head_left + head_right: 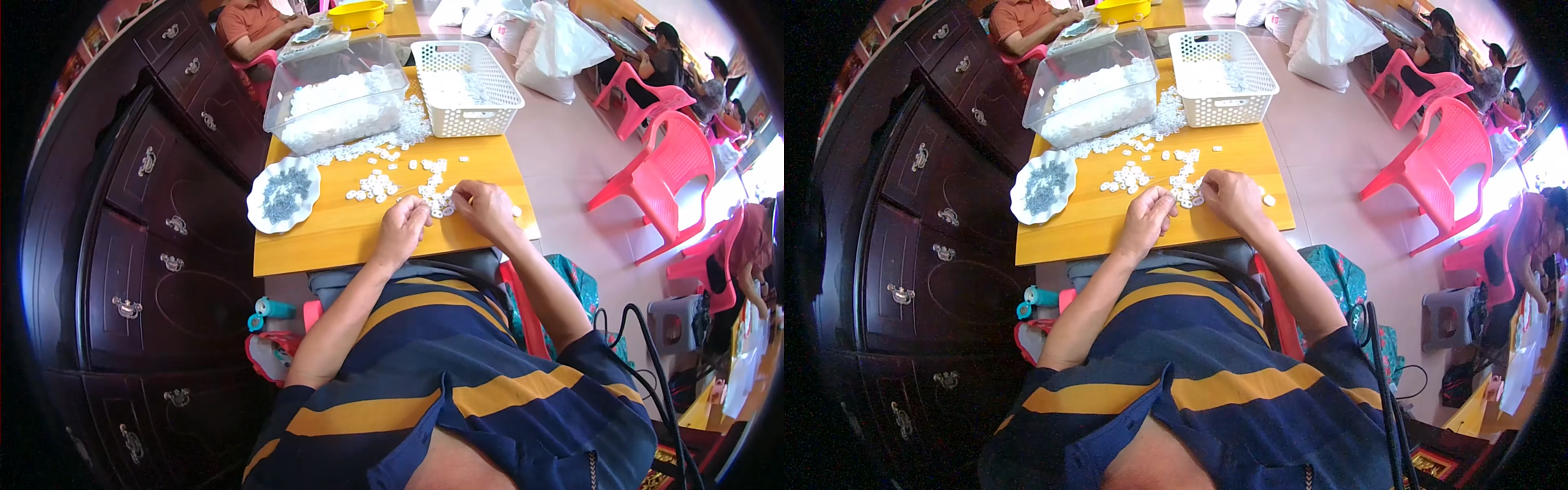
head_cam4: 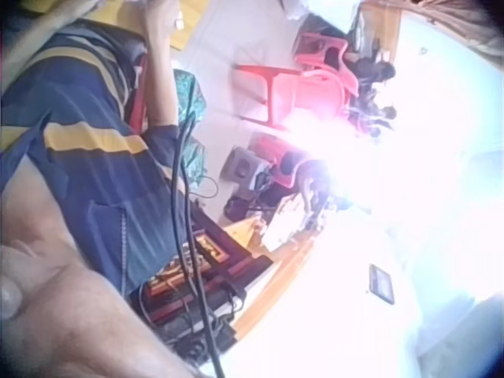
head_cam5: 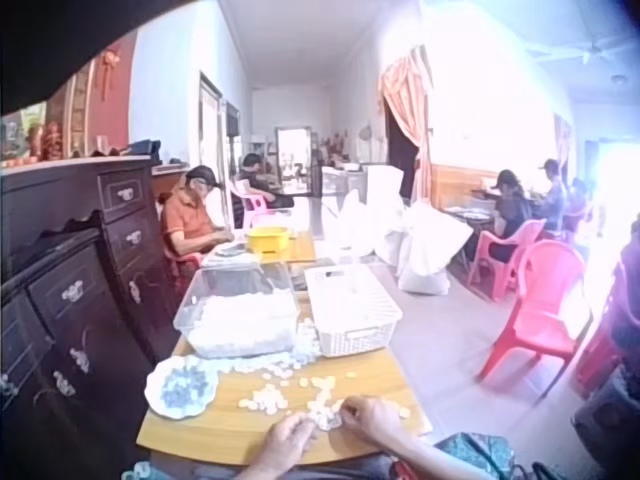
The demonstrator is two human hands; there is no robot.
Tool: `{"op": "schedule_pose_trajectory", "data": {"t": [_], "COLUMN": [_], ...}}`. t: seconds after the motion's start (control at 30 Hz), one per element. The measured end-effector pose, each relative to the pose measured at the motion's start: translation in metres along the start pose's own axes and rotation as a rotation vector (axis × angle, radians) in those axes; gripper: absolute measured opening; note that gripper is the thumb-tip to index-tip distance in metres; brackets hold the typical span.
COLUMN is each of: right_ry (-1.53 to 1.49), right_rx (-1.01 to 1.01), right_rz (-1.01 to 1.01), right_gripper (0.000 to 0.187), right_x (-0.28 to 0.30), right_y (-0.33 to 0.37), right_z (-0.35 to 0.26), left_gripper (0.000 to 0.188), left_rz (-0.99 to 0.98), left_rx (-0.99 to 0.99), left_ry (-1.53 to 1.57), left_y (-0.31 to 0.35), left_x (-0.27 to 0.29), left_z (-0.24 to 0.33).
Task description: The person assembles small white plastic components by hand on a table, picking them up and fitting them together.
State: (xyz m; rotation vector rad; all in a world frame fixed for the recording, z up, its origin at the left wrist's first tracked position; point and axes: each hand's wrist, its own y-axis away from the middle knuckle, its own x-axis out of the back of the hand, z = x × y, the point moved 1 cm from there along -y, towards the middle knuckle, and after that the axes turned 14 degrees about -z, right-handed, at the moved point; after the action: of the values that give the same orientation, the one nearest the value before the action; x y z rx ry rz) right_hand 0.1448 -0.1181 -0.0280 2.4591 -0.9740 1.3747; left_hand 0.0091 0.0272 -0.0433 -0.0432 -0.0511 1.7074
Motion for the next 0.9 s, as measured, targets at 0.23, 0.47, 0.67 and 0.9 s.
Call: {"op": "schedule_pose_trajectory", "data": {"t": [0.23, 0.47, 0.67, 0.9], "right_ry": [0.015, 0.041, 0.065, 0.051], "right_rx": [-0.033, 0.044, -0.032, -0.064], "right_rz": [0.004, 0.027, -0.086, -0.139], "right_gripper": [0.014, 0.016, 0.018, 0.020], "right_x": [-0.0037, -0.0017, -0.0030, -0.0040], "right_y": [-0.0023, 0.0002, -0.0024, -0.0056], "right_z": [0.0027, 0.0035, -0.0028, 0.0017], "left_gripper": [0.021, 0.020, 0.019, 0.019], "left_rz": [-0.004, 0.003, 0.011, 0.029], "left_rx": [0.012, 0.012, 0.015, 0.024], "left_ry": [-0.009, 0.011, 0.027, 0.004], "left_y": [-0.0008, -0.0012, -0.0008, 0.0003], "left_x": [0.0028, 0.0042, 0.0053, 0.0034], "left_z": [0.0003, -0.0040, -0.0041, -0.0059]}}
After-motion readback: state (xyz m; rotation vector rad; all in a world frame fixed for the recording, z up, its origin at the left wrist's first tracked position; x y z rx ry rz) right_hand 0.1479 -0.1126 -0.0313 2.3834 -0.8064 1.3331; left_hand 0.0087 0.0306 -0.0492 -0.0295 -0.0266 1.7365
